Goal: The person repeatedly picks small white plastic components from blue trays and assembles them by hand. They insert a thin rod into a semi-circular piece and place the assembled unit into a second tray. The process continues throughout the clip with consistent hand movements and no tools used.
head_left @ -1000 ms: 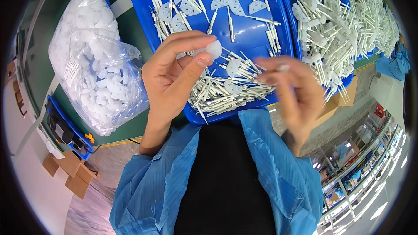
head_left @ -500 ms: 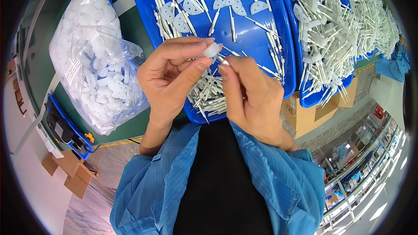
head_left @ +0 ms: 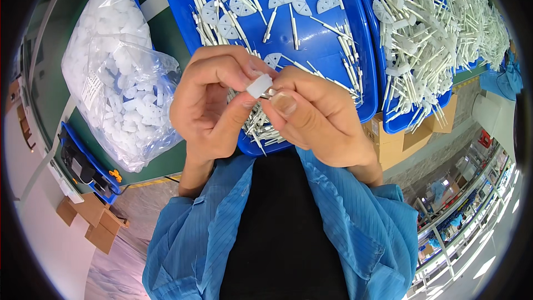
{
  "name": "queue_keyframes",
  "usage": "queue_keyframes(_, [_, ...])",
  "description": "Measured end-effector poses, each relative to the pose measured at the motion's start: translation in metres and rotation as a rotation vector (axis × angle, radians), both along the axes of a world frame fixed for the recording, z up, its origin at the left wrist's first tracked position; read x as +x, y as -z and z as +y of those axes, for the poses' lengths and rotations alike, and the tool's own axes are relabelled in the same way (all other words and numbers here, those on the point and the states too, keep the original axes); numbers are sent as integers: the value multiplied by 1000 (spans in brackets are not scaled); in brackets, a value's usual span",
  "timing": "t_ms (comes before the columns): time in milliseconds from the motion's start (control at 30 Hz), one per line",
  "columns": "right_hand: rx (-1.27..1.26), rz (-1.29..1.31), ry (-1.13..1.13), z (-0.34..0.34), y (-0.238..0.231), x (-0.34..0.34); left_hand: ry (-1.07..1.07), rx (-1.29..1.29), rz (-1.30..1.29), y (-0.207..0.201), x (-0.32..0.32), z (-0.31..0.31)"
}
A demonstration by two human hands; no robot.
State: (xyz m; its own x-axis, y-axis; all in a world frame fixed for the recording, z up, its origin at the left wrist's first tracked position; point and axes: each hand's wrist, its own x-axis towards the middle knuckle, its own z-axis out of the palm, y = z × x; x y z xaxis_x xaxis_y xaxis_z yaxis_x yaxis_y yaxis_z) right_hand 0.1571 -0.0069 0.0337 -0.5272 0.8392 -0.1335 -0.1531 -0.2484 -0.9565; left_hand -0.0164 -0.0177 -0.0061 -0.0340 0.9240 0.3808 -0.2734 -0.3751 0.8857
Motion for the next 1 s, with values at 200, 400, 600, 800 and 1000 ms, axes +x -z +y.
queue_keyframes(200, [779,-541,200,-10,-4,-12,-48,170,277,-2,-4,2])
queue_keyframes(400, [744,-485,175,-13,-12,-15,-128,214,85,4,8,-1])
queue_keyframes(600, [709,-210,239,-3,21,-7,-188,298,133,6,12,2])
queue_keyframes(800, [851,-349,272,1,21,-2,-251,263,416,1,2,0])
queue_keyframes(1000, [870,-408,267,2,24,-1,-194,16,314,-11,5,0])
